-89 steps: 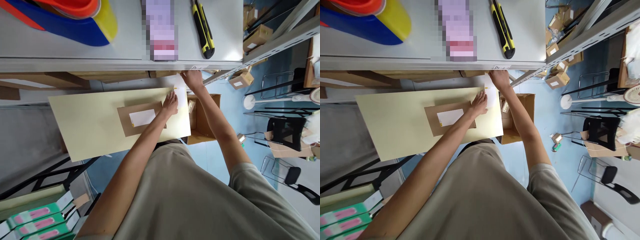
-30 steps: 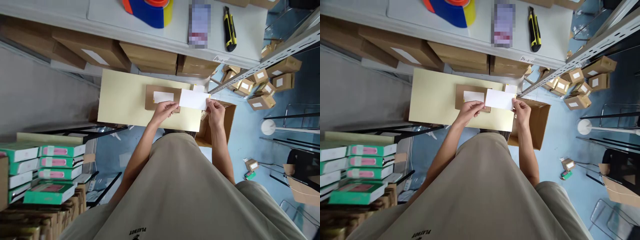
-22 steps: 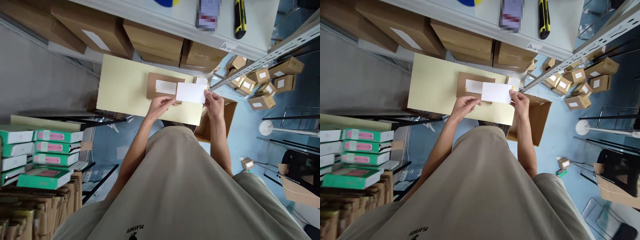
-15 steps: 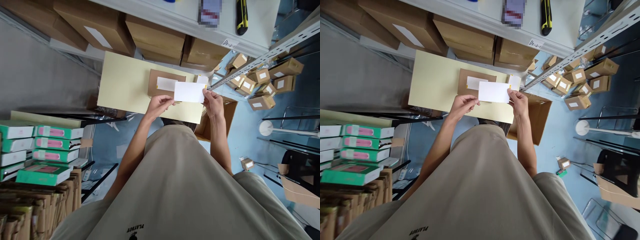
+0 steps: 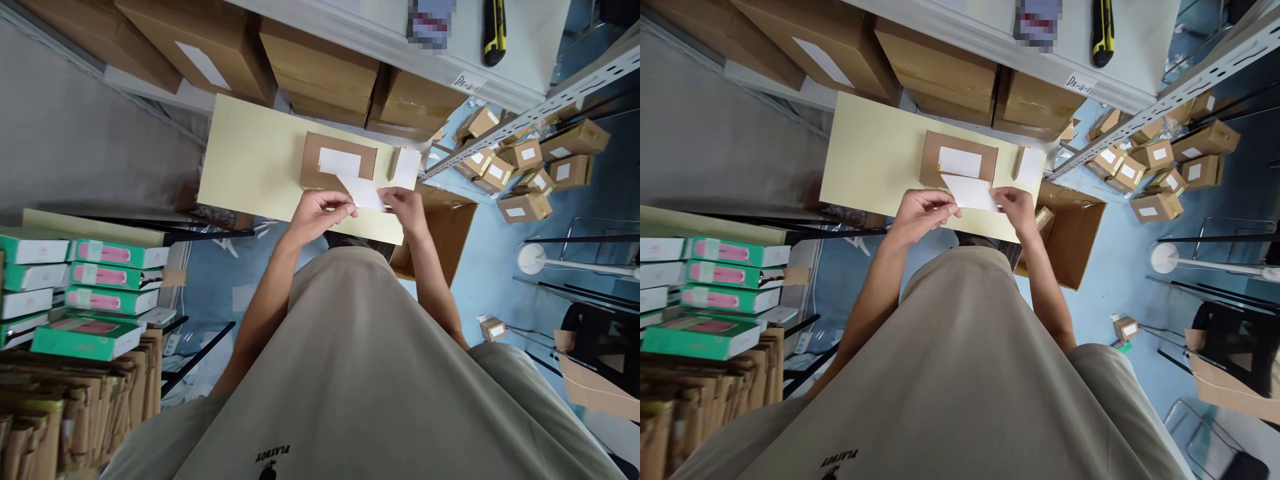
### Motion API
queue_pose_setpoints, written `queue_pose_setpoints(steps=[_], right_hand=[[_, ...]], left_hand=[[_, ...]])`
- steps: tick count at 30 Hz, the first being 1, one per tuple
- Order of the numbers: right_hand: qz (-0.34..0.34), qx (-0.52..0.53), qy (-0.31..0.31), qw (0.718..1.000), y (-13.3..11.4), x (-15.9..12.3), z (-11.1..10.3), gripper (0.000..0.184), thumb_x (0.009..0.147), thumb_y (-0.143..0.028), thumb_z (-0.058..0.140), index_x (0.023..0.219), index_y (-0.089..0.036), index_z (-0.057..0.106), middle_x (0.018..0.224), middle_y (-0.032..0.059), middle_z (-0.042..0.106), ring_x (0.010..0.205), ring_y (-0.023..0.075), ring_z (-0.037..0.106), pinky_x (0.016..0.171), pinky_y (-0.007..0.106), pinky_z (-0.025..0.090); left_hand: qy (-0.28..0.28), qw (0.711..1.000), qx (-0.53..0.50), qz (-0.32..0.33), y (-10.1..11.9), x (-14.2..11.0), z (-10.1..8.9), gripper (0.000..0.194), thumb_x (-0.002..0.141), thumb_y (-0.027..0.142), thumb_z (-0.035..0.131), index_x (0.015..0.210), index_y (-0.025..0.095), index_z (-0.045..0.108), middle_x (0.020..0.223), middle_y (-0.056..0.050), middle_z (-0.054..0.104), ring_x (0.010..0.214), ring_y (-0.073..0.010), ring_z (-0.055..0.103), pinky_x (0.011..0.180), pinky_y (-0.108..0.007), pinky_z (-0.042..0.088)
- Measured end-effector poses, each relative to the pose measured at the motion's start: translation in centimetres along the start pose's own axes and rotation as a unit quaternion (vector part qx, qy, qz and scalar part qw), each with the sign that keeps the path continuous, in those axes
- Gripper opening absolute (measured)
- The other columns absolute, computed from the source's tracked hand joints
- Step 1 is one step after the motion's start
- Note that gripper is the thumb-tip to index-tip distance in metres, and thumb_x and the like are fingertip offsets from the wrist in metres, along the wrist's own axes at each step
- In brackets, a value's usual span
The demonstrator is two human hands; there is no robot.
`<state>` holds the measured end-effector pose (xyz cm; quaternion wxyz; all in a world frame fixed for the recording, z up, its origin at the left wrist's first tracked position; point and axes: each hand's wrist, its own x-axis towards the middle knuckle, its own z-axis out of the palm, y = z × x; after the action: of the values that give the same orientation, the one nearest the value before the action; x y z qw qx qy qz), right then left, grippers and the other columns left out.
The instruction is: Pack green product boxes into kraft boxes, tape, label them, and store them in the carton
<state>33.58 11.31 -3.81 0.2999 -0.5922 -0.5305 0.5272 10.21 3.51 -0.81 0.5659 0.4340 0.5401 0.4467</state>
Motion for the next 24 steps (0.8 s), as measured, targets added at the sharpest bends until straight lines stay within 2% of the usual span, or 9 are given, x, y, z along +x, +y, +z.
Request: queue_pose_setpoints(steps=[3, 6, 9, 12, 20, 24], right_hand=[[-0.106, -0.091, 0.019, 0.99, -1.6, -2.4, 1.2, 0.023, 0.096, -0.05, 0.08, 0.101, -0.028, 0.084, 0.11, 0.0058, 0.079, 0.096, 0.0222, 0.074, 0.085, 0.038, 0.065], [-0.186, -0.116, 0.011, 0.976, -3.5, -4.9, 1.6, 0.02, 0.103, -0.049, 0.074, 0.103, -0.032, 0.086, 0.107, 0.0042, 0.074, 0.096, 0.0217, 0.07, 0.081, 0.037, 0.063], [-0.233, -0.106, -0.018, 0.967, -4.6, -5.6, 1.9, 0.022, 0.099, -0.051, 0.084, 0.106, -0.031, 0.086, 0.102, 0.0031, 0.07, 0.088, 0.0193, 0.065, 0.075, 0.036, 0.06], [-0.24, -0.102, -0.036, 0.965, -4.6, -4.8, 2.5, 0.027, 0.096, -0.055, 0.088, 0.105, -0.03, 0.086, 0.1, 0.0027, 0.069, 0.085, 0.0182, 0.062, 0.072, 0.035, 0.058], [-0.231, -0.105, -0.076, 0.964, -3.5, -2.2, 3.5, 0.024, 0.104, -0.049, 0.078, 0.097, -0.026, 0.083, 0.096, 0.0025, 0.068, 0.085, 0.0172, 0.063, 0.067, 0.031, 0.052], [-0.215, -0.094, -0.058, 0.97, -2.9, -1.0, 3.7, 0.027, 0.106, -0.047, 0.074, 0.093, -0.024, 0.078, 0.097, 0.0028, 0.067, 0.085, 0.0168, 0.063, 0.069, 0.031, 0.054]], left_hand=[[0.024, 0.999, 0.004, 0.029, -0.1, -0.1, 0.1, 0.03, 0.09, 0.047, 0.085, 0.092, 0.017, 0.083, 0.087, -0.008, 0.083, 0.077, -0.0168, 0.073, 0.068, -0.028, 0.057], [0.044, 0.997, 0.005, 0.059, -0.6, 0.2, 0.2, 0.032, 0.09, 0.05, 0.085, 0.089, 0.019, 0.084, 0.087, -0.007, 0.083, 0.081, -0.0182, 0.075, 0.073, -0.03, 0.059], [0.053, 0.995, 0.005, 0.079, -1.3, 0.5, 0.2, 0.029, 0.088, 0.049, 0.087, 0.088, 0.019, 0.084, 0.087, -0.007, 0.084, 0.081, -0.0187, 0.077, 0.074, -0.03, 0.059], [0.06, 0.994, 0.006, 0.086, -1.9, 0.8, 0.2, 0.025, 0.088, 0.045, 0.087, 0.088, 0.02, 0.085, 0.088, -0.006, 0.084, 0.081, -0.0186, 0.077, 0.072, -0.03, 0.058], [0.059, 0.994, 0.024, 0.084, -2.3, 1.8, -0.2, 0.019, 0.09, 0.039, 0.084, 0.084, 0.021, 0.084, 0.085, -0.005, 0.083, 0.08, -0.0183, 0.077, 0.071, -0.029, 0.057], [0.077, 0.994, 0.051, 0.06, -3.3, 2.3, -1.2, 0.014, 0.087, 0.034, 0.083, 0.086, 0.02, 0.084, 0.086, -0.005, 0.083, 0.078, -0.0174, 0.075, 0.069, -0.028, 0.056]])
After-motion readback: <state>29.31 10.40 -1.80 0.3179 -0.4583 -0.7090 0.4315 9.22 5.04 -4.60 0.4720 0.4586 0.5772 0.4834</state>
